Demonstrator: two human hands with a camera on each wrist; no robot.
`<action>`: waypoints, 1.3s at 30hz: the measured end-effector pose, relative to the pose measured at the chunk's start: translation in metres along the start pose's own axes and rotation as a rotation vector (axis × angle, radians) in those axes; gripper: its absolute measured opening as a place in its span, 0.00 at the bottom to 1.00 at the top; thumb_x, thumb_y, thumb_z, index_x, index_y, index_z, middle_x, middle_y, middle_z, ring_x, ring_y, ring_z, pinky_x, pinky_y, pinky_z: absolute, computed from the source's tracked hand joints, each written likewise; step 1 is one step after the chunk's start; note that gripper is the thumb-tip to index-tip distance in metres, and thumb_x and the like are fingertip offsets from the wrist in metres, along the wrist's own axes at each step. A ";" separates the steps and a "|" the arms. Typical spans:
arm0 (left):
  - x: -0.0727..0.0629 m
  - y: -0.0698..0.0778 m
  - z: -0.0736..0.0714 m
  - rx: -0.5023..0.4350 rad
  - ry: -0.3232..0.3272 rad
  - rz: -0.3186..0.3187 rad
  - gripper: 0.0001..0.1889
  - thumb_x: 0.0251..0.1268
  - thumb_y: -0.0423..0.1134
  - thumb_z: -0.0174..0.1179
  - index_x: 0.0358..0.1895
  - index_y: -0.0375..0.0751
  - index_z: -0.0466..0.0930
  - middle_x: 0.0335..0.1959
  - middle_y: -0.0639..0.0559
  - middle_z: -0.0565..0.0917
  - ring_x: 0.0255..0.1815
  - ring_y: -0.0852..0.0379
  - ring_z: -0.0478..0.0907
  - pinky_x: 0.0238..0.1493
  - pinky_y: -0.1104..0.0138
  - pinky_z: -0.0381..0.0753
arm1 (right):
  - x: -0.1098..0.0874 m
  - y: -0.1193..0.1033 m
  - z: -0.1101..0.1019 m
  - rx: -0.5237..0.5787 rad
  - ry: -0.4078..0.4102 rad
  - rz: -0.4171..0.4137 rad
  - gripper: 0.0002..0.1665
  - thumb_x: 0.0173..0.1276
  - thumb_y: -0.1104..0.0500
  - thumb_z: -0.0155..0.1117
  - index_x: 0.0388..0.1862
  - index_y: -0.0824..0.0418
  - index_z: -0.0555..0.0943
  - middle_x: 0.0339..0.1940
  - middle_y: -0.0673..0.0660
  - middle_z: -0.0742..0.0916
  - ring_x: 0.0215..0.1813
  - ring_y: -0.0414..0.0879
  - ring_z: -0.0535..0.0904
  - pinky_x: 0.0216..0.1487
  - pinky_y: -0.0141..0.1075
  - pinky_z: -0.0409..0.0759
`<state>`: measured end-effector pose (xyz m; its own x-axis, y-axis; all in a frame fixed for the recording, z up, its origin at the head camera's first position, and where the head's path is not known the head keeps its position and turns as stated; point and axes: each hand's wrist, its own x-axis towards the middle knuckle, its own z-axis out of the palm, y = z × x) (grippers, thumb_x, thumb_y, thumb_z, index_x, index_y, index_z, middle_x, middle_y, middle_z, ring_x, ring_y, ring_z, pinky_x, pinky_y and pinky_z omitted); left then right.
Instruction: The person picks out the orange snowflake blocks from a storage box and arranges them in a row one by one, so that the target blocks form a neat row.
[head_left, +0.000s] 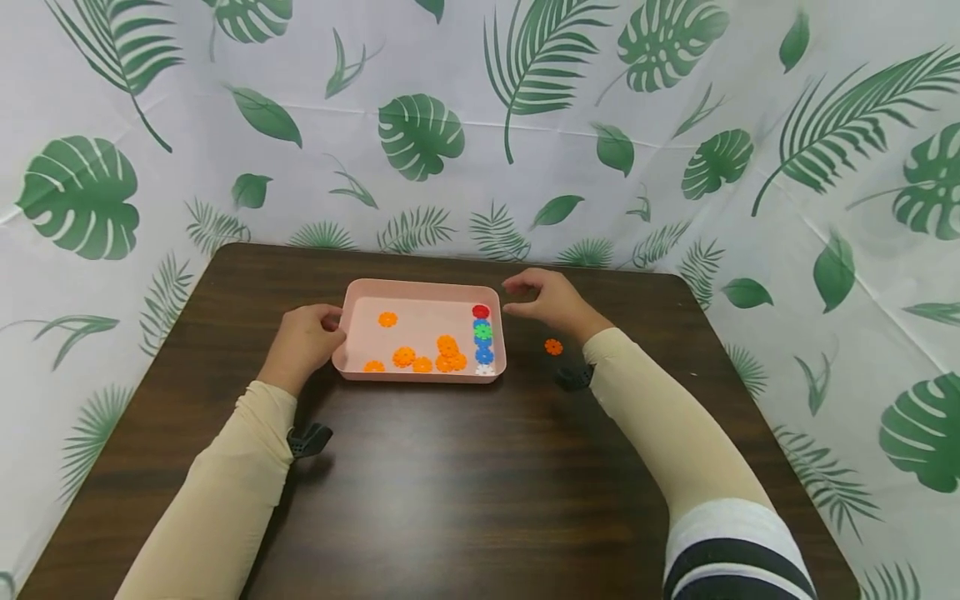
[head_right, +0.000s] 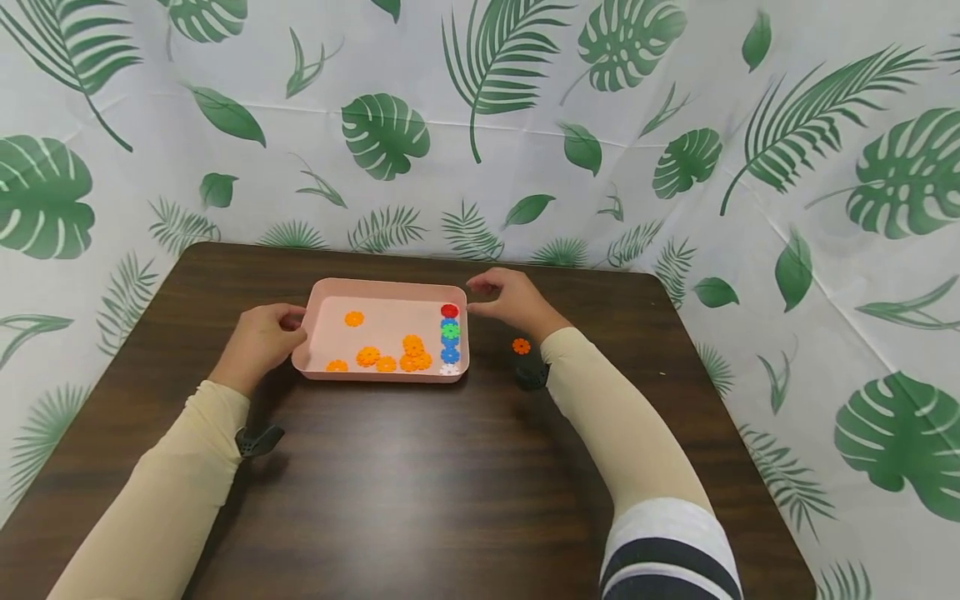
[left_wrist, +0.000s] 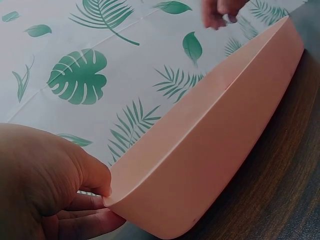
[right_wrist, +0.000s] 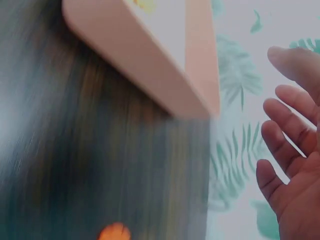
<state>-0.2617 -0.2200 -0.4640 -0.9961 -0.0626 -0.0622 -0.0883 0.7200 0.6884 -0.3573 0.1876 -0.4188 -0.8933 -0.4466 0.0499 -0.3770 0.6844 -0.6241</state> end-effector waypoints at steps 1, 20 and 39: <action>0.001 0.000 0.000 -0.002 0.001 0.002 0.24 0.65 0.37 0.57 0.64 0.33 0.79 0.47 0.37 0.84 0.41 0.42 0.78 0.43 0.54 0.83 | 0.005 -0.007 0.004 -0.006 -0.010 -0.002 0.26 0.63 0.51 0.78 0.59 0.54 0.86 0.56 0.56 0.87 0.56 0.51 0.80 0.61 0.49 0.81; 0.002 0.007 0.009 -0.010 0.004 0.030 0.23 0.66 0.35 0.57 0.64 0.33 0.79 0.45 0.38 0.84 0.40 0.43 0.78 0.41 0.56 0.83 | 0.094 -0.092 0.099 -0.192 -0.390 -0.074 0.27 0.68 0.51 0.74 0.64 0.57 0.84 0.57 0.53 0.84 0.58 0.48 0.77 0.61 0.38 0.78; 0.005 -0.001 0.008 -0.019 0.023 0.014 0.23 0.63 0.34 0.59 0.63 0.35 0.80 0.42 0.41 0.85 0.37 0.45 0.78 0.39 0.59 0.83 | 0.064 -0.152 0.097 0.171 -0.460 0.603 0.26 0.73 0.36 0.44 0.61 0.34 0.82 0.67 0.42 0.73 0.67 0.52 0.64 0.54 0.57 0.79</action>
<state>-0.2661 -0.2158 -0.4705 -0.9970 -0.0682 -0.0361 -0.0738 0.7079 0.7024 -0.3340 -0.0008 -0.3965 -0.7267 -0.2455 -0.6416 0.2179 0.8033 -0.5542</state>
